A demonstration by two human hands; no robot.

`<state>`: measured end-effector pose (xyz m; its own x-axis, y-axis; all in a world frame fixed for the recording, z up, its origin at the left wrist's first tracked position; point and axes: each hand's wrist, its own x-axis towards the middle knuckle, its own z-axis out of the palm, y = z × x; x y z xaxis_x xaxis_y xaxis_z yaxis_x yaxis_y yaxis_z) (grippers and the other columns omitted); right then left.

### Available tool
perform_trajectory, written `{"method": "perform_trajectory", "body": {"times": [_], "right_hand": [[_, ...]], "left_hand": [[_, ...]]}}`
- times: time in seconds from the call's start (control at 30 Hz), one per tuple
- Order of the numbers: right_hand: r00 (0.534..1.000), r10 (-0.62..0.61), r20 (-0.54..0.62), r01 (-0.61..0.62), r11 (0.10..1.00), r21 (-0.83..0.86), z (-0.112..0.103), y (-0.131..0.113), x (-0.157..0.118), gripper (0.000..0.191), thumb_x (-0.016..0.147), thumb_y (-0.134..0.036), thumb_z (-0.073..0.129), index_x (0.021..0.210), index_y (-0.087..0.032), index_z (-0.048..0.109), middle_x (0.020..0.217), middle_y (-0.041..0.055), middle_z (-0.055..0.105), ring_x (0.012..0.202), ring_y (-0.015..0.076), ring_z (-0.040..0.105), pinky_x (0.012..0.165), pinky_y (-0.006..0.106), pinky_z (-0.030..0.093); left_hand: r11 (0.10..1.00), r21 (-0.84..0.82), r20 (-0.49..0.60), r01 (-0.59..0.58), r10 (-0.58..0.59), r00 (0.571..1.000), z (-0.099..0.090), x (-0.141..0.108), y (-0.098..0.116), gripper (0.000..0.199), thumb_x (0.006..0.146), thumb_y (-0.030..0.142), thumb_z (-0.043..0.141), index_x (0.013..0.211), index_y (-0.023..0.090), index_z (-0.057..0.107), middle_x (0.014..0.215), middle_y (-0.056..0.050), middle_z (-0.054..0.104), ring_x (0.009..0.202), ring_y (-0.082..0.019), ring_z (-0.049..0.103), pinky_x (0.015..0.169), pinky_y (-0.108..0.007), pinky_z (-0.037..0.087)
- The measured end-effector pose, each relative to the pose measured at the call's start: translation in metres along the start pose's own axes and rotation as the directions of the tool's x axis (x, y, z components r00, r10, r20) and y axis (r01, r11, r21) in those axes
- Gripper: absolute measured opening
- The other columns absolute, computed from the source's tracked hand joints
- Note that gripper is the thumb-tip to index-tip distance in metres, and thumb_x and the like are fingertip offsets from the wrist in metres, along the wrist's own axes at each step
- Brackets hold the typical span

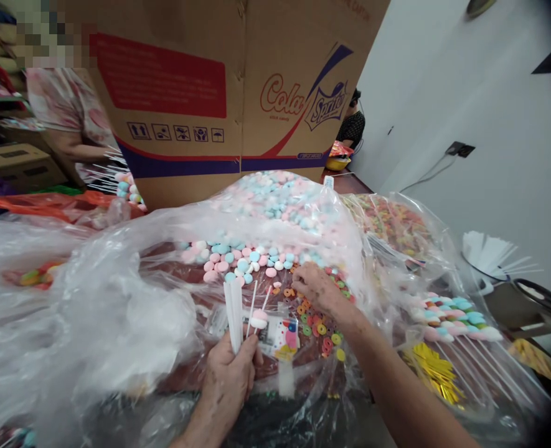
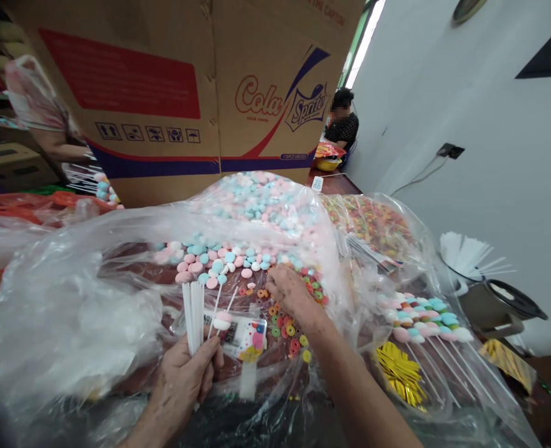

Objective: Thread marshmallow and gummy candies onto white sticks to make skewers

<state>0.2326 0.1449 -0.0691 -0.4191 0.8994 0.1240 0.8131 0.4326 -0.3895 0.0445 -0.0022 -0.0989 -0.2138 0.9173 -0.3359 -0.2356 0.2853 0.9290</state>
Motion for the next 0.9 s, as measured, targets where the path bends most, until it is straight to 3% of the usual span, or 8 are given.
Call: {"method": "perform_trajectory", "body": {"times": [0.1, 0.23, 0.4, 0.53, 0.63, 0.73, 0.9], "right_hand": [[0.993, 0.119, -0.005, -0.116, 0.977, 0.178, 0.000, -0.005, -0.001, 0.015, 0.085, -0.020, 0.051, 0.073, -0.020, 0.060, 0.075, 0.0010, 0.062, 0.076, 0.0174, 0.055, 0.068, 0.027, 0.038], [0.989, 0.143, -0.042, -0.126, 0.953, 0.276, -0.001, -0.009, 0.000, 0.016, 0.085, -0.023, 0.050, 0.079, -0.021, 0.064, 0.080, 0.0010, 0.065, 0.079, 0.0188, 0.058, 0.071, 0.028, 0.040], [0.996, 0.071, -0.050, -0.059, 0.976, 0.207, -0.006, -0.007, -0.003, 0.019, 0.085, -0.018, 0.048, 0.083, -0.021, 0.067, 0.087, 0.0034, 0.068, 0.084, 0.0197, 0.059, 0.075, 0.028, 0.041], [0.998, 0.024, -0.056, -0.022, 0.999, 0.042, -0.001, -0.002, -0.007, 0.020, 0.088, -0.014, 0.047, 0.083, -0.019, 0.065, 0.088, 0.0055, 0.065, 0.085, 0.0200, 0.057, 0.077, 0.030, 0.040], [1.000, -0.029, 0.004, 0.029, 0.998, -0.050, 0.003, 0.000, -0.009, 0.020, 0.090, -0.013, 0.047, 0.078, -0.019, 0.062, 0.088, 0.0063, 0.063, 0.082, 0.0191, 0.054, 0.076, 0.029, 0.039], [0.995, -0.076, 0.066, 0.078, 0.996, -0.036, 0.005, 0.000, -0.011, 0.020, 0.089, -0.010, 0.047, 0.075, -0.019, 0.059, 0.084, 0.0045, 0.061, 0.078, 0.0174, 0.052, 0.073, 0.028, 0.038], [0.997, -0.020, 0.070, 0.014, 0.996, 0.083, 0.001, -0.002, -0.012, 0.019, 0.082, -0.006, 0.051, 0.089, -0.019, 0.063, 0.088, 0.0027, 0.062, 0.081, 0.0169, 0.053, 0.074, 0.026, 0.037]], "left_hand": [[1.000, 0.008, 0.027, 0.006, -0.006, 1.000, -0.001, 0.001, 0.000, 0.036, 0.072, 0.052, 0.071, 0.069, 0.019, 0.057, 0.043, 0.007, 0.054, 0.025, -0.005, 0.033, 0.029, -0.017, 0.020], [1.000, 0.016, 0.043, 0.003, -0.003, 0.999, -0.001, 0.001, 0.001, 0.037, 0.072, 0.053, 0.071, 0.069, 0.019, 0.057, 0.046, 0.006, 0.056, 0.026, -0.005, 0.035, 0.029, -0.017, 0.019], [0.998, 0.063, 0.047, 0.006, -0.009, 0.999, -0.002, 0.002, -0.002, 0.038, 0.074, 0.053, 0.068, 0.062, 0.020, 0.054, 0.034, 0.009, 0.043, 0.025, -0.006, 0.030, 0.029, -0.017, 0.019], [0.999, 0.054, 0.035, -0.005, 0.003, 0.999, -0.002, 0.001, 0.000, 0.036, 0.074, 0.052, 0.069, 0.063, 0.020, 0.055, 0.039, 0.008, 0.049, 0.025, -0.006, 0.033, 0.030, -0.018, 0.019], [0.998, 0.058, 0.038, -0.005, 0.003, 0.999, -0.002, 0.000, 0.002, 0.037, 0.074, 0.053, 0.069, 0.063, 0.020, 0.055, 0.036, 0.008, 0.046, 0.025, -0.006, 0.032, 0.030, -0.018, 0.020], [0.998, 0.062, 0.038, -0.007, 0.005, 0.999, -0.002, 0.001, 0.002, 0.036, 0.074, 0.052, 0.070, 0.065, 0.020, 0.056, 0.039, 0.008, 0.049, 0.026, -0.006, 0.033, 0.029, -0.017, 0.021], [0.998, 0.055, 0.044, -0.016, 0.014, 0.999, -0.003, 0.001, -0.002, 0.039, 0.075, 0.054, 0.069, 0.063, 0.020, 0.055, 0.034, 0.008, 0.044, 0.026, -0.006, 0.033, 0.029, -0.017, 0.021]]}}
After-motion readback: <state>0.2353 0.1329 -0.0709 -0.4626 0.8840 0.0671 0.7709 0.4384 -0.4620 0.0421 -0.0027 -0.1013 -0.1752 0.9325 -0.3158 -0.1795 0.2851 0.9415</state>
